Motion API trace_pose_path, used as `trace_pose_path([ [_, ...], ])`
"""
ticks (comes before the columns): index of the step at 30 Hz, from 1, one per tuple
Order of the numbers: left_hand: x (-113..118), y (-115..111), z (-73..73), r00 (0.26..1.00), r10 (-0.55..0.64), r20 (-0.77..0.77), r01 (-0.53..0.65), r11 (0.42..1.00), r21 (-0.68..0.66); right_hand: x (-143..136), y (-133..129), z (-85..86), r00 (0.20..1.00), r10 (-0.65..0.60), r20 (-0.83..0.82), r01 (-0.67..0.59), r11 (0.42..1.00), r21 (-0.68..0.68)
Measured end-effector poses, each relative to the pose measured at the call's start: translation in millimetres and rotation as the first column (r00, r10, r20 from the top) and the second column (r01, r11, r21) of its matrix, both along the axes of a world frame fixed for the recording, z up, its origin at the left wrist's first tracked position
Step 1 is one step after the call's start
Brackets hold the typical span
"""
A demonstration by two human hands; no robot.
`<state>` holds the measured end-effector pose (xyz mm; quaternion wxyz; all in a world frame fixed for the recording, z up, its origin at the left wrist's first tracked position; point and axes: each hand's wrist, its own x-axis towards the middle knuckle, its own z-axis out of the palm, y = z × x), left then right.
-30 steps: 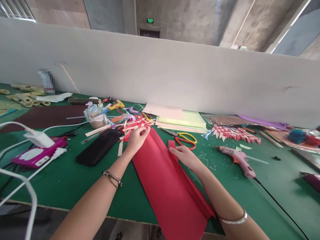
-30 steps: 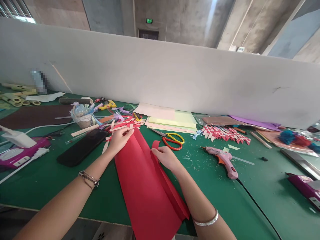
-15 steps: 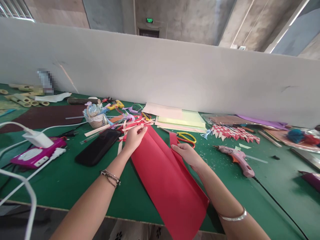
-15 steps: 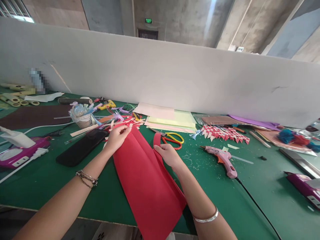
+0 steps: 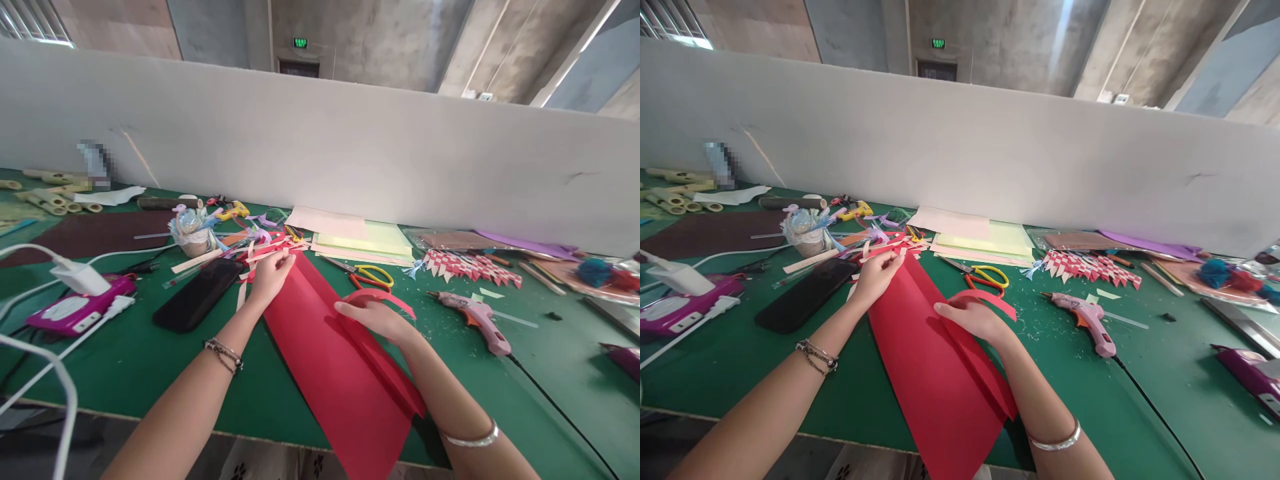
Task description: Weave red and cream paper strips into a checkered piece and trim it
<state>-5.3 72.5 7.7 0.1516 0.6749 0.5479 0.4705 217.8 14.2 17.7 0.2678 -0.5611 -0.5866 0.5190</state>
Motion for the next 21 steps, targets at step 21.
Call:
trace_pose_path([
  [21, -9.3, 6.4, -2.7, 0.999, 0.044, 0.016, -0.045, 0.999, 0.026, -1.4, 4.2, 1.5, 0.999, 0.007, 0.039, -0.007, 1.000, -0.019],
])
